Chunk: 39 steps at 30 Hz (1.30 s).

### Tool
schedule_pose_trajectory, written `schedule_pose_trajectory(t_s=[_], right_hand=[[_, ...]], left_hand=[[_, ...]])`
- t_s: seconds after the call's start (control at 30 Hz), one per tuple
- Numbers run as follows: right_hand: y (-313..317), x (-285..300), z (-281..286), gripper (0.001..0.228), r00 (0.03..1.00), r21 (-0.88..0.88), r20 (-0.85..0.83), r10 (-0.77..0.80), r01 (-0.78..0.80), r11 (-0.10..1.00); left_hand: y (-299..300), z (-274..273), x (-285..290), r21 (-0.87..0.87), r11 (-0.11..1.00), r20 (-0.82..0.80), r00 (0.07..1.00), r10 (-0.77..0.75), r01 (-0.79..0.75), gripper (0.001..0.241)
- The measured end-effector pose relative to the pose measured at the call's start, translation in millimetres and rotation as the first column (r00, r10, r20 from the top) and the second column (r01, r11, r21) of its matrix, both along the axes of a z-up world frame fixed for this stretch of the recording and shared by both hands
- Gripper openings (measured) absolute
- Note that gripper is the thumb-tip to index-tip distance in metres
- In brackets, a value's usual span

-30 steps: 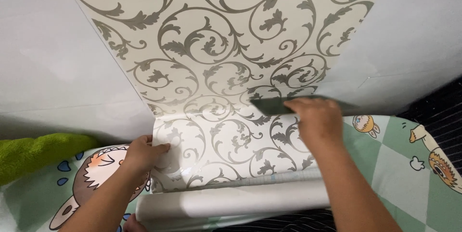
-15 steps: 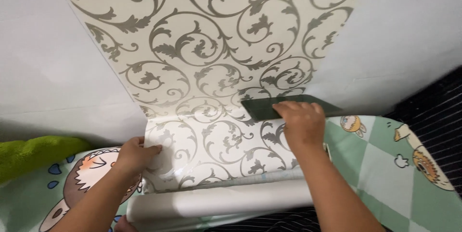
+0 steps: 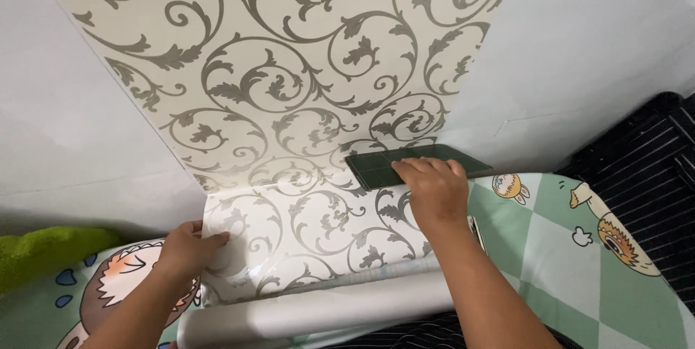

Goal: Applying a section of patterned wallpaper to a wall and smoothing it out using hands and a scraper tool.

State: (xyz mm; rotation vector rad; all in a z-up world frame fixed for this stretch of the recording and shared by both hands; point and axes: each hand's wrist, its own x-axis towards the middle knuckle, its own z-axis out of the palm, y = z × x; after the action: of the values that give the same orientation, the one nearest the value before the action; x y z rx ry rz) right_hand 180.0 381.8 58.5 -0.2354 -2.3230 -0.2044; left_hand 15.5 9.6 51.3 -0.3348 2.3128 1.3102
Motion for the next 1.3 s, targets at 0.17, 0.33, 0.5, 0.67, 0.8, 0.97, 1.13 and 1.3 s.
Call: schedule_pose_trajectory(t_s=[0.17,0.33,0.5,0.67,0.8,0.97,1.13,1.3], right_hand=[[-6.9,0.5,10.6,0.034,1.0,0.021,0.002,-0.016,0.016,1.0],[8.8,9.2,5.9,0.037,1.0,0.064,-0.001,0.011,-0.011,0.998],[25.2,61.4,48.0,0.033,0.974,-0.615,0.1,-0.205,0.222,0.756],[60.3,80.8,14.1,0.022,0.783,-0.832,-0.362,-0.505,-0.026,0.555],[48.6,64.7,9.0,0.03,0.742,-0.93,-0.324,-0.587,-0.136,0.341],[39.2,33.3,-1.4,0.03,0.853,-0.825,-0.317,-0.415,-0.032,0.564],[16.8,17.0,10.2,0.044,0.901,-0.82,-0.274,-0.336,-0.037,0.571],[1.2,4.6,28.9,0.054,0.929,-0.839,-0.249,-0.273,-0.066,0.54]], left_hand=[[3.2,6.6,1.4,0.003,1.0,0.024,1.0,0.006,-0.006,0.052],[0.7,-4.7,-3.1,0.004,1.0,-0.008,1.0,-0.016,0.016,0.054],[-2.8,-3.0,-3.2,0.108,0.994,0.004,1.0,0.023,-0.023,0.052],[-5.0,-7.7,-4.2,0.109,0.994,-0.036,0.999,0.007,-0.003,0.05],[-6.8,-8.8,-1.2,0.141,0.99,-0.054,0.998,0.011,-0.003,0.048],[-4.5,10.3,5.7,0.115,0.993,-0.008,1.0,0.017,-0.016,0.051],[-3.3,6.3,3.8,0.101,0.995,-0.004,1.0,0.01,-0.009,0.049],[1.1,9.2,4.7,0.141,0.989,0.017,0.999,0.028,-0.03,0.046]])
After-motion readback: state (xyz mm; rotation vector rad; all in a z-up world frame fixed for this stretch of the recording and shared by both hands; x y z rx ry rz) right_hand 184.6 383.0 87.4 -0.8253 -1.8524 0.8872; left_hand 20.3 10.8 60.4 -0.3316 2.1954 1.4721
